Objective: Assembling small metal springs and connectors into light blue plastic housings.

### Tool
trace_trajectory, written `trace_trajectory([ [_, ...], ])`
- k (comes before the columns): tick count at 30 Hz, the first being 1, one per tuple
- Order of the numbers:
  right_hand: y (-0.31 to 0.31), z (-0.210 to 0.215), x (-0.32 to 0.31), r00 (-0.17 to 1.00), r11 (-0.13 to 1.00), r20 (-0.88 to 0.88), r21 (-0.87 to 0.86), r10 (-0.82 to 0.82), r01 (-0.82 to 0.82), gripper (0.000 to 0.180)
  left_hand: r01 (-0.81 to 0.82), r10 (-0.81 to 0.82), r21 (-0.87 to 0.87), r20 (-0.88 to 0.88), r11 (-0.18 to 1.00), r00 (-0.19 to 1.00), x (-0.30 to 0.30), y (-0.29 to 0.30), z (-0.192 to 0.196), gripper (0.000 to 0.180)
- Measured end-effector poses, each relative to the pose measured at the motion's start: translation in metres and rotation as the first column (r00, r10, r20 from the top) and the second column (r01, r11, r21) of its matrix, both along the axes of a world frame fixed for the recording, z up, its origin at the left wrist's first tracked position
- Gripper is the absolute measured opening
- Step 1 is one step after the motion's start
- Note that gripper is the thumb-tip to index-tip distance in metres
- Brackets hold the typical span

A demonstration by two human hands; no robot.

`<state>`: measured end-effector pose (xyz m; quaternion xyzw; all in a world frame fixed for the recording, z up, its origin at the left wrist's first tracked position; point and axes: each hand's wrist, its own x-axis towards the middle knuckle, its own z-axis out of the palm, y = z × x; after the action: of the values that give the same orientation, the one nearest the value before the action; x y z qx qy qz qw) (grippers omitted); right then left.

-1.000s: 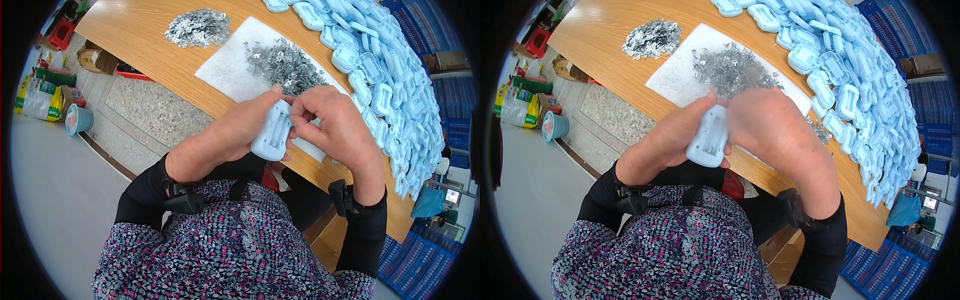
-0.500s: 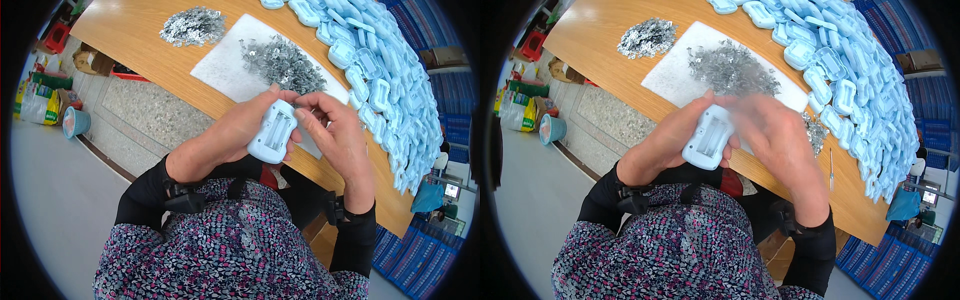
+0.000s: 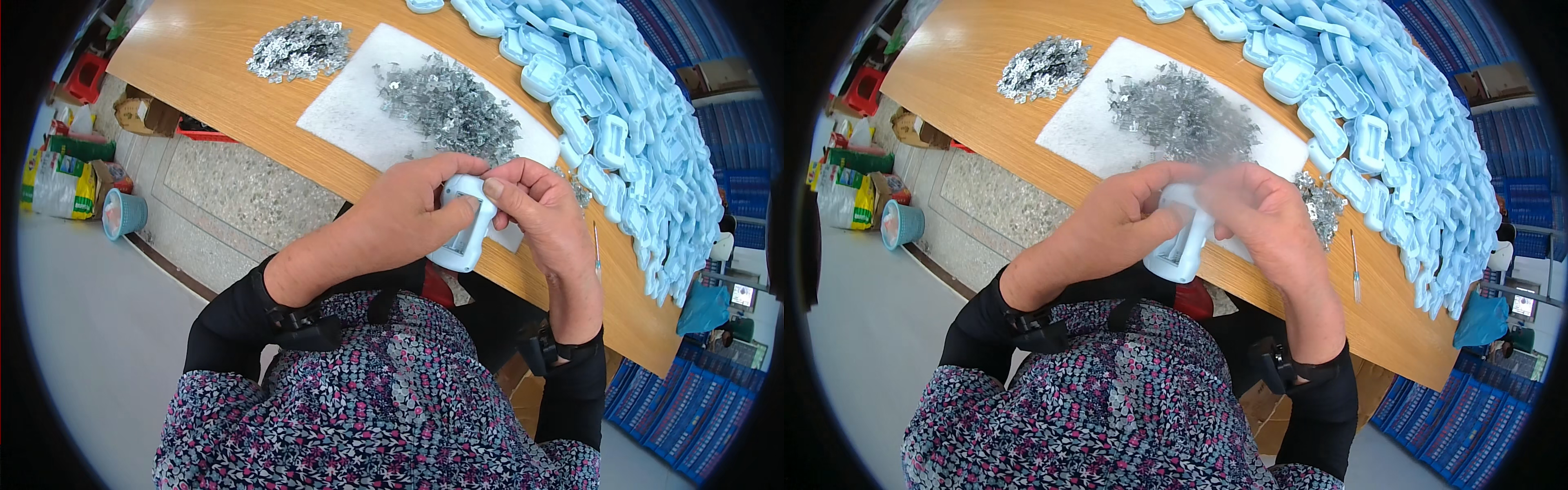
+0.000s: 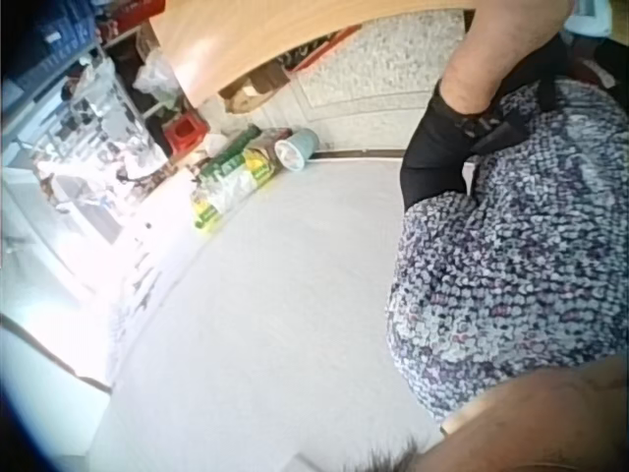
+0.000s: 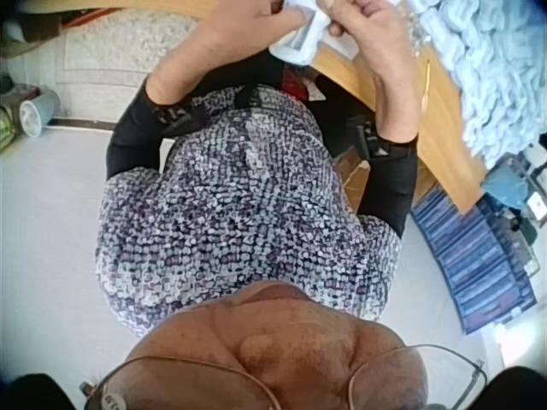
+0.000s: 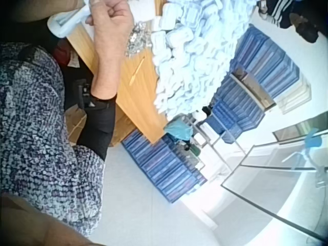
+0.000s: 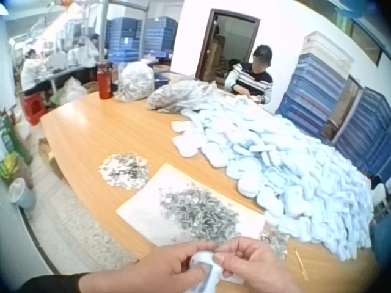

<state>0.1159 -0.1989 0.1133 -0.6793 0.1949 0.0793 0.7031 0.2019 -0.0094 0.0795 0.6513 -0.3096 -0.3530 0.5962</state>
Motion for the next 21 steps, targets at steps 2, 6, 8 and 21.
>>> trace_trajectory([
  [2,0.002,0.002,-0.001,1.000,1.000,0.001,0.000,-0.012,0.012,0.019,-0.004,0.005,-0.012,0.067,1.000,0.998,-0.003,-0.001,-0.002,0.042],
  [6,0.009,0.006,-0.004,1.000,0.997,0.002,-0.080,-0.021,0.022,0.020,-0.130,0.183,-0.129,0.686,0.983,0.704,-0.006,-0.008,-0.013,0.042],
  [8,0.010,0.006,-0.005,0.998,0.997,0.055,-0.060,-0.043,0.047,0.020,-0.120,0.217,-0.189,0.663,0.975,0.716,-0.003,-0.011,-0.018,0.042],
  [21,0.050,-0.011,-0.005,0.926,0.965,0.272,0.102,-0.262,0.243,0.028,-0.127,-0.342,-0.503,-0.731,0.855,0.591,0.001,-0.004,-0.009,0.054],
])
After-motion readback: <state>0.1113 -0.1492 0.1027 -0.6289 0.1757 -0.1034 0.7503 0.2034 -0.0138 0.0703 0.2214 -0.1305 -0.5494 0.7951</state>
